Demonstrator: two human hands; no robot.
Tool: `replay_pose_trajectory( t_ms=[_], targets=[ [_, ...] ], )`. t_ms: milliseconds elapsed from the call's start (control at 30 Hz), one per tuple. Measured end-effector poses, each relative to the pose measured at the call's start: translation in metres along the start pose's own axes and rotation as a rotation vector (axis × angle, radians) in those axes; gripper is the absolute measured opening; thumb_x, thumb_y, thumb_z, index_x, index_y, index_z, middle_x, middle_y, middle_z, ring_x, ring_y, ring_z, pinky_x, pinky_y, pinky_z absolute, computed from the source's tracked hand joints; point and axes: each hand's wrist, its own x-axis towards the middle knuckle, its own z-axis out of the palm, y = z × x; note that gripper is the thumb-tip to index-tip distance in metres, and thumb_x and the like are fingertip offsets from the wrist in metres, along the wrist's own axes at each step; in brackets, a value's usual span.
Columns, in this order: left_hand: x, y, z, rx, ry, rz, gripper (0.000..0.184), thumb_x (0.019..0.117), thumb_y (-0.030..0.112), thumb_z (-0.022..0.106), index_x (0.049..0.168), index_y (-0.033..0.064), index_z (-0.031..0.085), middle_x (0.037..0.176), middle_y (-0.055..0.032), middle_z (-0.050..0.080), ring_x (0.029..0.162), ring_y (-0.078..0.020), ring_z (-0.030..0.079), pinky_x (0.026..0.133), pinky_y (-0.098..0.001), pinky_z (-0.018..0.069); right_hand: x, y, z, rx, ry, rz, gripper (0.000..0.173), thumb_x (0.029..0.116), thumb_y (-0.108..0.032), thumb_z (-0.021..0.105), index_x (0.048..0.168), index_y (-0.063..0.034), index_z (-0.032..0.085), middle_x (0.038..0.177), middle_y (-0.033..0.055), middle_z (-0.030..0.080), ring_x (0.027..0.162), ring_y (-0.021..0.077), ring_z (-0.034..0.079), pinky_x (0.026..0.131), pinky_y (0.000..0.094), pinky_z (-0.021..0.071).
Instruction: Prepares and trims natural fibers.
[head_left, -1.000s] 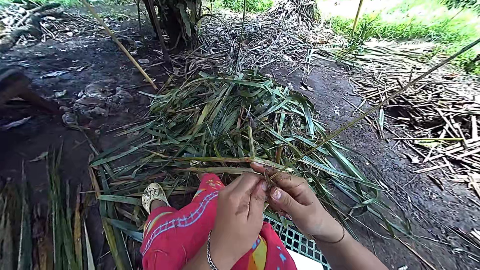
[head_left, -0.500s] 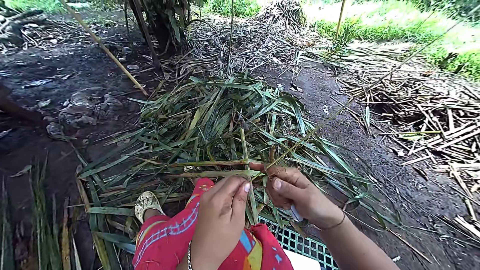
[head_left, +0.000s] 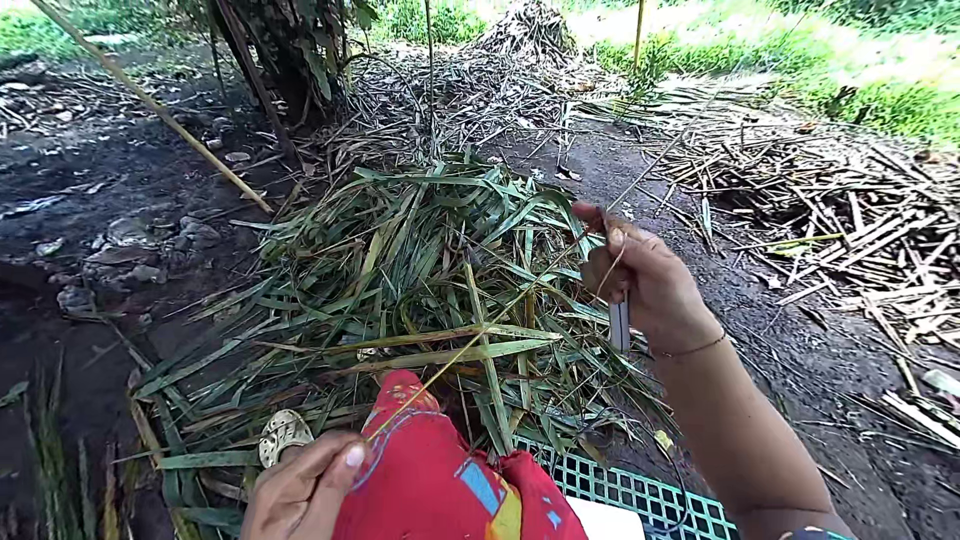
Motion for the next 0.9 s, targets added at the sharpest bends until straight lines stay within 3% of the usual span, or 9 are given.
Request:
replay_pose_trajectory(
  t_ms=[67, 133, 233, 367, 433, 533, 700, 800, 900],
  targets=[
    [-0.007, -0.004, -0.013, -0.039, -0.004, -0.059, 0.023, 0.1043, 0.019, 0.054, 0.093, 0.0092, 0.071, 0.083, 0.0192, 0.068, 0.077, 0.0143, 0.059, 0.071, -0.0093, 0.0498, 0.002, -0.003, -0.005, 0.018, 0.040, -0.019, 0.042, 0.1092, -0.026, 0.032, 0.142, -0.0172, 0.056, 0.050, -0.0116, 0.040, 0.038, -0.0035, 0.035, 0.039, 0.0124, 0.0336],
    [-0.011, -0.006, -0.017, -0.037, -0.005, -0.084, 0.021, 0.1027, 0.013, 0.053, 0.092, 0.0065, 0.070, 0.082, 0.0188, 0.067, 0.076, 0.0142, 0.058, 0.070, -0.0091, 0.0491, 0.001, 0.001, 0.001, 0.039, 0.015, 0.001, 0.041, 0.1093, -0.029, 0.033, 0.143, -0.0186, 0.054, 0.050, -0.0112, 0.039, 0.038, -0.0032, 0.035, 0.039, 0.0129, 0.0343],
    [-0.011, -0.005, -0.010, -0.031, -0.005, -0.118, 0.020, 0.1010, 0.009, 0.052, 0.092, 0.0033, 0.069, 0.080, 0.0165, 0.066, 0.075, 0.0129, 0.058, 0.069, -0.0101, 0.0484, -0.008, 0.013, 0.032, 0.079, -0.188, 0.153, 0.043, 0.1049, -0.027, 0.041, 0.146, -0.0185, 0.053, 0.051, -0.0115, 0.044, 0.042, -0.0030, 0.041, 0.044, 0.0143, 0.0382],
    [-0.012, -0.003, 0.000, -0.167, 0.006, -0.176, 0.023, 0.1006, 0.006, 0.050, 0.092, 0.0165, 0.069, 0.077, 0.0234, 0.065, 0.066, 0.0134, 0.055, 0.060, -0.0081, 0.0450, -0.024, 0.029, 0.069, 0.147, -0.436, 0.317, 0.045, 0.1026, -0.016, 0.039, 0.145, -0.0128, 0.053, 0.059, -0.0152, 0.044, 0.049, -0.0058, 0.040, 0.049, 0.0122, 0.0361],
    [-0.016, -0.004, -0.005, -0.269, -0.035, -0.227, 0.028, 0.1022, 0.009, 0.050, 0.091, 0.0240, 0.071, 0.076, 0.0250, 0.065, 0.061, 0.0140, 0.052, 0.056, -0.0071, 0.0422, -0.021, 0.030, 0.066, 0.135, -0.419, 0.280, 0.043, 0.1026, -0.016, 0.038, 0.141, -0.0110, 0.057, 0.057, -0.0150, 0.044, 0.048, -0.0059, 0.040, 0.049, 0.0121, 0.0361],
    [-0.024, -0.005, -0.016, -0.397, -0.120, -0.318, 0.031, 0.1036, 0.012, 0.049, 0.089, 0.0274, 0.071, 0.069, 0.0242, 0.059, 0.054, 0.0131, 0.044, 0.050, -0.0076, 0.0352, -0.008, 0.023, 0.043, 0.088, -0.267, 0.144, 0.042, 0.1038, -0.020, 0.040, 0.139, -0.0121, 0.061, 0.052, -0.0136, 0.043, 0.045, -0.0047, 0.039, 0.046, 0.0131, 0.0358],
    [-0.031, -0.006, -0.018, -0.293, -0.080, -0.319, 0.030, 0.1015, 0.006, 0.047, 0.090, 0.0218, 0.070, 0.072, 0.0237, 0.061, 0.057, 0.0126, 0.047, 0.052, -0.0084, 0.0383, 0.004, 0.008, 0.017, 0.105, -0.087, -0.004, 0.042, 0.1081, -0.030, 0.033, 0.143, -0.0175, 0.053, 0.049, -0.0116, 0.040, 0.038, -0.0028, 0.038, 0.040, 0.0133, 0.0369],
    [-0.029, -0.002, -0.007, -0.080, -0.019, -0.183, 0.021, 0.1009, 0.007, 0.050, 0.092, 0.0075, 0.069, 0.078, 0.0191, 0.065, 0.069, 0.0137, 0.055, 0.065, -0.0092, 0.0462, -0.016, 0.011, 0.047, 0.110, -0.253, 0.159, 0.040, 0.1039, -0.032, 0.045, 0.140, -0.0199, 0.058, 0.052, -0.0143, 0.044, 0.044, -0.0047, 0.041, 0.046, 0.0136, 0.0373],
    [-0.025, 0.004, 0.010, 0.088, 0.041, -0.021, 0.033, 0.1048, 0.019, 0.051, 0.089, -0.0046, 0.068, 0.078, 0.0049, 0.068, 0.077, 0.0126, 0.058, 0.073, -0.0099, 0.0485, -0.039, 0.027, 0.090, 0.149, -0.510, 0.312, 0.044, 0.1030, -0.016, 0.040, 0.144, -0.0067, 0.052, 0.061, -0.0167, 0.043, 0.049, -0.0060, 0.038, 0.047, 0.0128, 0.0338]
  ],
)
